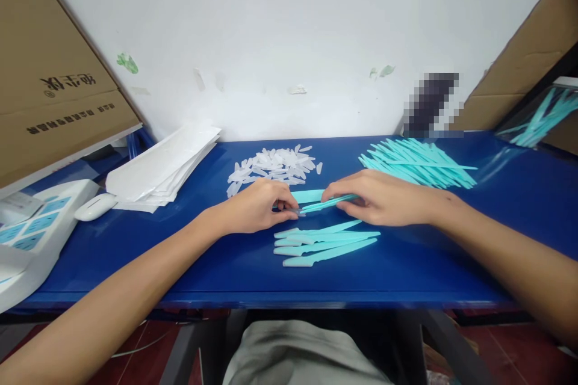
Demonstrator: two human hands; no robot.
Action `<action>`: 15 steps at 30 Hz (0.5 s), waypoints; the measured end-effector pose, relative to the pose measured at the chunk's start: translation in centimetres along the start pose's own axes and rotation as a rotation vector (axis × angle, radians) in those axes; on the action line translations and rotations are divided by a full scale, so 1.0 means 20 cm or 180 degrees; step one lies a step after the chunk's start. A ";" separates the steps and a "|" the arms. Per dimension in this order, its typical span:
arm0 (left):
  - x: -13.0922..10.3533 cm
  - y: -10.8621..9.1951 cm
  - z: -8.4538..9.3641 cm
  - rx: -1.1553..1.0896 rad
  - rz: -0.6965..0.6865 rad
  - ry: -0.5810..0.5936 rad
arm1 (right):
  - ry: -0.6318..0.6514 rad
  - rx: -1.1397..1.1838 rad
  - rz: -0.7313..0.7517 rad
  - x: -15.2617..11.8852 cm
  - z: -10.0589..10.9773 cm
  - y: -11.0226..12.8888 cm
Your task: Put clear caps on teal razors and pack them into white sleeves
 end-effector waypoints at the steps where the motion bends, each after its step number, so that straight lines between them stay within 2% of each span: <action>1: 0.00 0.00 0.00 0.0008 0.0000 -0.0007 | 0.0041 -0.0030 -0.0027 0.00 -0.01 0.00; 10: 0.00 0.01 -0.01 0.0037 0.0009 0.0023 | 0.0133 -0.0157 -0.0008 0.01 -0.02 0.01; 15: 0.01 -0.03 -0.01 0.0004 -0.0020 -0.0134 | 0.0050 -0.0370 0.0046 0.02 -0.04 0.06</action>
Point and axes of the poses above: each hand's wrist, its own x-axis towards the middle knuckle, its own z-axis out of the back of the hand, y = z × x, the point moved 9 cm from there along x, towards the middle knuckle, and after that the axes turned 12 degrees about y, right-handed, at the moved point
